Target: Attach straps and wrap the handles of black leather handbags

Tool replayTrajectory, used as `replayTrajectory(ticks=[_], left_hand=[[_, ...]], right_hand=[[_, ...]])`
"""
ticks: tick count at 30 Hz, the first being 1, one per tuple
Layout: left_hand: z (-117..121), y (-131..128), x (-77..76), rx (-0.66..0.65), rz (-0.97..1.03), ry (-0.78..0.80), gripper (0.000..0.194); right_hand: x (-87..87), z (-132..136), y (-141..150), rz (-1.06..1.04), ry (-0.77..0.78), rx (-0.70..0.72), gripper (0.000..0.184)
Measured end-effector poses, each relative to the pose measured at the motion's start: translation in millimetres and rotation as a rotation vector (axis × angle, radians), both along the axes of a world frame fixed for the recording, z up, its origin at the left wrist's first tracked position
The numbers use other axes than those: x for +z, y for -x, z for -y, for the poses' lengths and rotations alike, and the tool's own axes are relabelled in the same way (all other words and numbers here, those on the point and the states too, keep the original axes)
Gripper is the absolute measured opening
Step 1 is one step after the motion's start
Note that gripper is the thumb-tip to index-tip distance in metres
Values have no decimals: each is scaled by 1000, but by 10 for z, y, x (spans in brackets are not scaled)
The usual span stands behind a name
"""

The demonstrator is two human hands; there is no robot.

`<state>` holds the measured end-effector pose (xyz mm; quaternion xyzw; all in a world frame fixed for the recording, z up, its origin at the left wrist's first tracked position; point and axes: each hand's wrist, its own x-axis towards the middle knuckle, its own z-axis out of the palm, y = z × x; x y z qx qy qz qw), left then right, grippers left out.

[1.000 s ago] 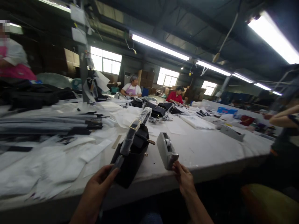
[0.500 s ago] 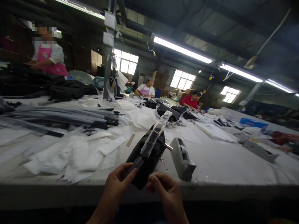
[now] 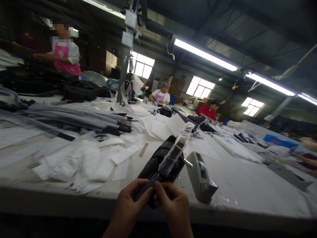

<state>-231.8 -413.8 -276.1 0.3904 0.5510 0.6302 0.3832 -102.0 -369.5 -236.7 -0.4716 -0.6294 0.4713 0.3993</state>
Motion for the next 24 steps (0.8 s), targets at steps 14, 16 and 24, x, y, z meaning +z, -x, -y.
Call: replayTrajectory(ticks=[14,16,24], left_hand=[[51,96,153,-274,300,189,45],[87,70,188,-326,359,251,50],[170,-16,294,-363,465,310,47]], right_hand=[[-109,-25,-170,-138,177,198,40],[-125,2,-136,-153,195,149,41],[-194,70,97,-99,27,-32,29]])
